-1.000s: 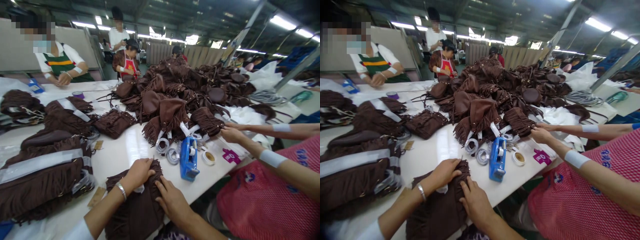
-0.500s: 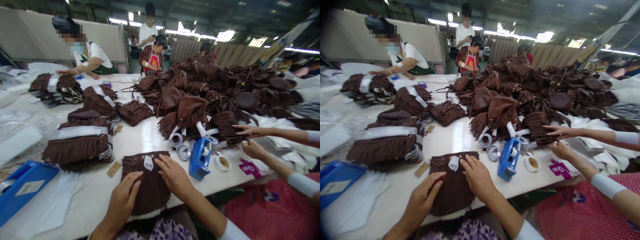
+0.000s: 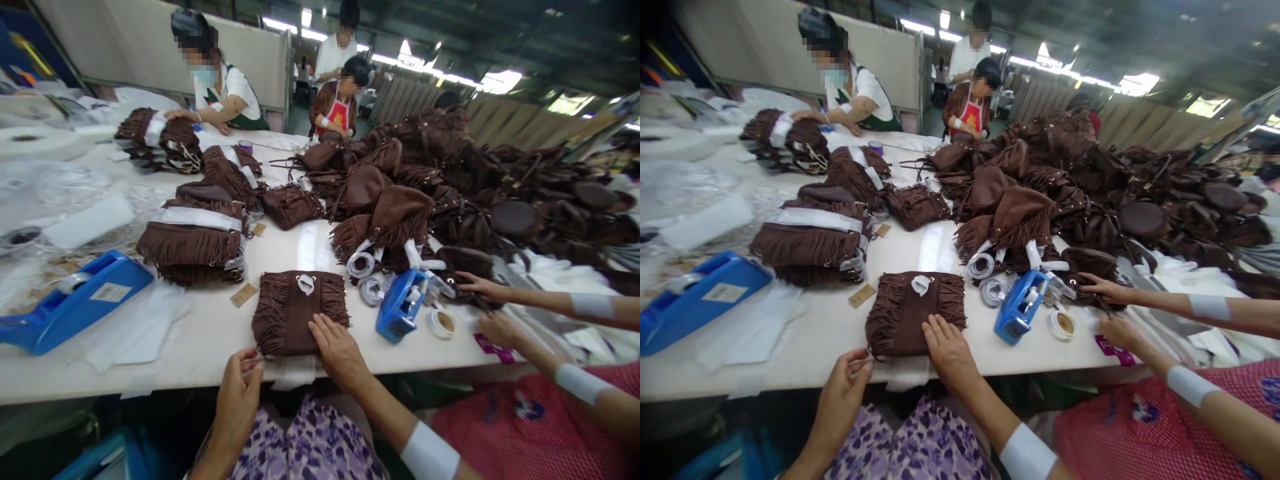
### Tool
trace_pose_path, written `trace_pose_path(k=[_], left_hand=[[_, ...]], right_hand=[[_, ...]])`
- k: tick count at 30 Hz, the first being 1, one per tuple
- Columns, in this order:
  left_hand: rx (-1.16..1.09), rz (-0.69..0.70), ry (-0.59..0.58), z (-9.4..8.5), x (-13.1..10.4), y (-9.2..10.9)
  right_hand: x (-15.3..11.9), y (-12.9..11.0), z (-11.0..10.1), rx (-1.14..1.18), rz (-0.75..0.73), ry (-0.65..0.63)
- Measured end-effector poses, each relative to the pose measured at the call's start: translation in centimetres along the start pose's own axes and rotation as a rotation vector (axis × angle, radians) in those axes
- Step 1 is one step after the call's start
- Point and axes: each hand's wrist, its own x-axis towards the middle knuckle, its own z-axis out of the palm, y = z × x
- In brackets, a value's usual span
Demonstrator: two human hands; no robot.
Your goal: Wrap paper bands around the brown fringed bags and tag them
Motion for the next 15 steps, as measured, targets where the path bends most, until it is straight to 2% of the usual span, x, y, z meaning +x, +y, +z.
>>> trace_pose_path(k=[2, 5, 7, 11, 15], left_hand=[[0.136, 0.151, 0.006, 1.1, -1.7, -0.8], [0.491, 0.516, 0.033, 3.0, -3.2, -2.1], [0.706, 0.689, 0.034, 4.1, -3.6, -2.7], [0.894, 0.819, 0.056, 5.7, -3.9, -3.3], [0.915, 0.855, 0.056, 6.2, -4.1, -3.2]], right_hand=[[0.7, 0.8, -0.2, 0.041, 0.057, 0.044], [1.4, 1.2, -1.5, 0.106, 0.104, 0.045], [1.8, 1.0, -2.7, 0.138, 0.144, 0.035], [2.6, 0.4, -4.3, 0.152, 0.214, 0.041], [2.6, -0.2, -3.9, 0.084, 0.186, 0.084]])
